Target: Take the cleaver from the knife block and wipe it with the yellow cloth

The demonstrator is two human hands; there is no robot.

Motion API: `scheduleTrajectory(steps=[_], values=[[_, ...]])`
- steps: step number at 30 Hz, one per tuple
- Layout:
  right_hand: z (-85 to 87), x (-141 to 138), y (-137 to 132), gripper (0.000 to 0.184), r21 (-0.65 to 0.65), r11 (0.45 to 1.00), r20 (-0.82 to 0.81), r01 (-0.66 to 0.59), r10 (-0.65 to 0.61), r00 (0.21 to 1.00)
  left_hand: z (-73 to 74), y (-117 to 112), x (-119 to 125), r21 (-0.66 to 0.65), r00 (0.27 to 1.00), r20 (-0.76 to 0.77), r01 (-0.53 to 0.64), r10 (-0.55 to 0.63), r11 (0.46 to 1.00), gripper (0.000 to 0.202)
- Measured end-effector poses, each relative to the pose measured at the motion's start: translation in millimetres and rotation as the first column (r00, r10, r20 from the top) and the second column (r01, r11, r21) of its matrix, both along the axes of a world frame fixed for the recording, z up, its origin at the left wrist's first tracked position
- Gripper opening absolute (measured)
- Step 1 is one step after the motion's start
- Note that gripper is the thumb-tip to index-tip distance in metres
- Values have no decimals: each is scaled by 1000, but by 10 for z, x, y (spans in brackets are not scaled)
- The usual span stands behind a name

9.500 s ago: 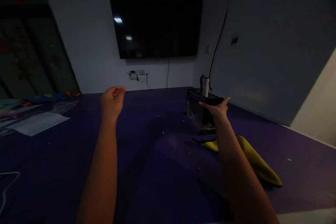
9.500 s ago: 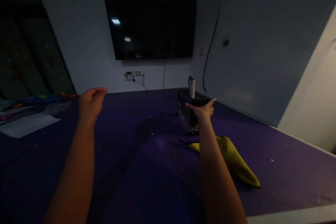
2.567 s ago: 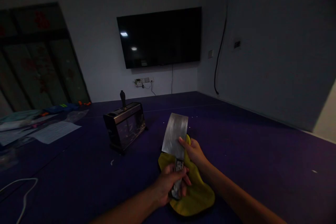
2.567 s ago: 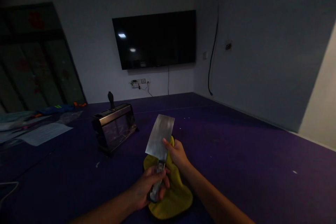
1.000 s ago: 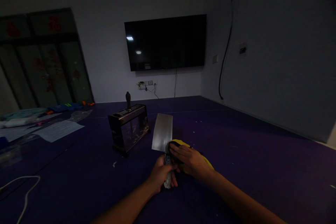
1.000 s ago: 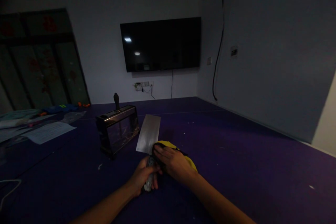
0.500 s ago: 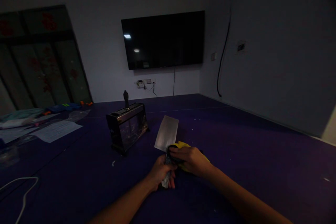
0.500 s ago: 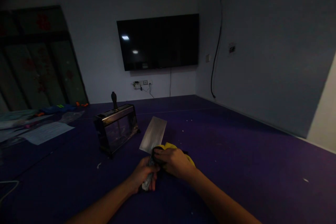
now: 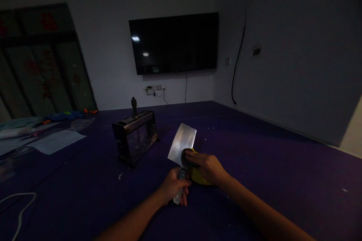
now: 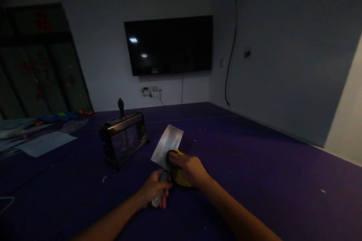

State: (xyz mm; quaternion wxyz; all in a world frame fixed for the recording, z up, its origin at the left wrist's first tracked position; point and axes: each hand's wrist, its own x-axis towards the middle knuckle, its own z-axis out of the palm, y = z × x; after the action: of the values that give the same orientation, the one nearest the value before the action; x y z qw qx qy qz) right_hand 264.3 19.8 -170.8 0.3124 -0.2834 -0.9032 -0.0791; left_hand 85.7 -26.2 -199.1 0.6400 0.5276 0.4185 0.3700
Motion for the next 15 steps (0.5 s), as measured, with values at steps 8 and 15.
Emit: scheduleTrajectory(steps=[8,15], values=[[21,67,71,73,12,975,-47,221,-220,974,-20,6,-24,3,997,-37,63,-63,998,44],[26,166,134,73,18,948,-109,318,-314,943,-1,6,-7,-3,994,-66,91,-91,996,43]])
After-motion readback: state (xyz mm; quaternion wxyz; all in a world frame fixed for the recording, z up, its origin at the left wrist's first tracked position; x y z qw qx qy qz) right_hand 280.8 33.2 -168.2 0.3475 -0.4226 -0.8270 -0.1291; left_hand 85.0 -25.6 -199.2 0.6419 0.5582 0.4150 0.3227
